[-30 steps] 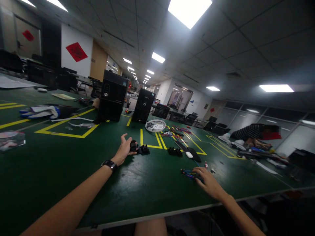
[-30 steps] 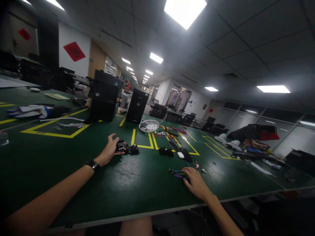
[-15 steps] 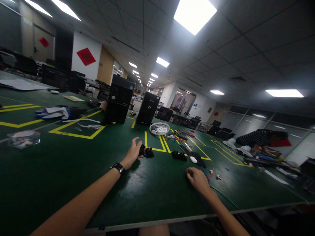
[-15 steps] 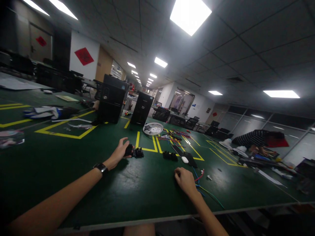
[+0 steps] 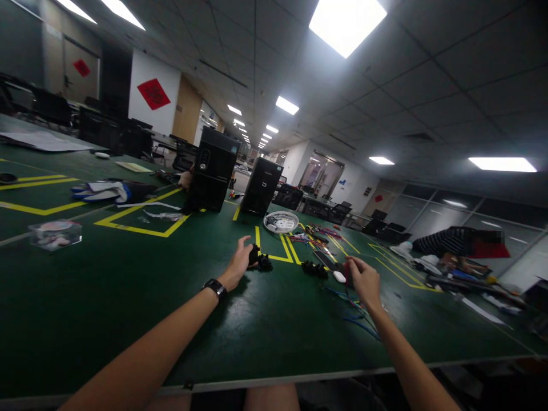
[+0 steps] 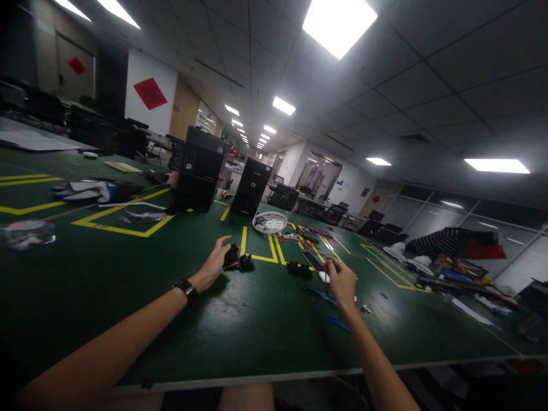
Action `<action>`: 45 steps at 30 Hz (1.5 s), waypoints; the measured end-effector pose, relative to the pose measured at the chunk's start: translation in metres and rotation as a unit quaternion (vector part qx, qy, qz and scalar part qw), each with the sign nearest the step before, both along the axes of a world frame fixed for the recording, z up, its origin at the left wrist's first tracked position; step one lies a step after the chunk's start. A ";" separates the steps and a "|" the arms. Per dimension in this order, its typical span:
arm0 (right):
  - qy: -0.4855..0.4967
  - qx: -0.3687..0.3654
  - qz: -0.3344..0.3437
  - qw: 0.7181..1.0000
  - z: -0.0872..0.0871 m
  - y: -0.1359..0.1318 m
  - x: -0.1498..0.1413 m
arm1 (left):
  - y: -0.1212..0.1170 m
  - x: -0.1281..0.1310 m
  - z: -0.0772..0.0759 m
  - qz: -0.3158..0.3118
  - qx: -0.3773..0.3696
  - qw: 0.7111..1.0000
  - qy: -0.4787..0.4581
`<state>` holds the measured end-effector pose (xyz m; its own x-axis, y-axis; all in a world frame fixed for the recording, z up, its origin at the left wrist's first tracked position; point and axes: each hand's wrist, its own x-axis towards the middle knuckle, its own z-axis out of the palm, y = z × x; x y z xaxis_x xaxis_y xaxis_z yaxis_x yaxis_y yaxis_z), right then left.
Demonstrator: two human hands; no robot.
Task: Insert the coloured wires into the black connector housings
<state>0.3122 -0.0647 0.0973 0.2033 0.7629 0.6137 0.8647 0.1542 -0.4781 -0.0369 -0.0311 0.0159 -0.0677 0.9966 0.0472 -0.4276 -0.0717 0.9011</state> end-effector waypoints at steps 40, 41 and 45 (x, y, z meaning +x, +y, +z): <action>0.469 -0.207 0.393 0.763 -0.085 0.020 -0.232 | -0.006 0.003 0.011 -0.078 0.020 0.979 -0.189; 0.471 -0.206 0.392 0.763 -0.085 0.020 -0.232 | -0.007 0.003 0.011 -0.081 0.027 0.978 -0.189; 0.458 -0.244 0.382 0.765 -0.084 0.019 -0.229 | -0.011 0.004 0.011 -0.110 0.066 0.976 -0.174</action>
<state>0.0835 -0.0458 0.0133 -0.2426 0.9664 0.0853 -0.1212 0.0571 -0.9910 -0.0330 -0.0425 0.0268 0.1118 0.9757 0.1882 -0.7241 -0.0498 0.6879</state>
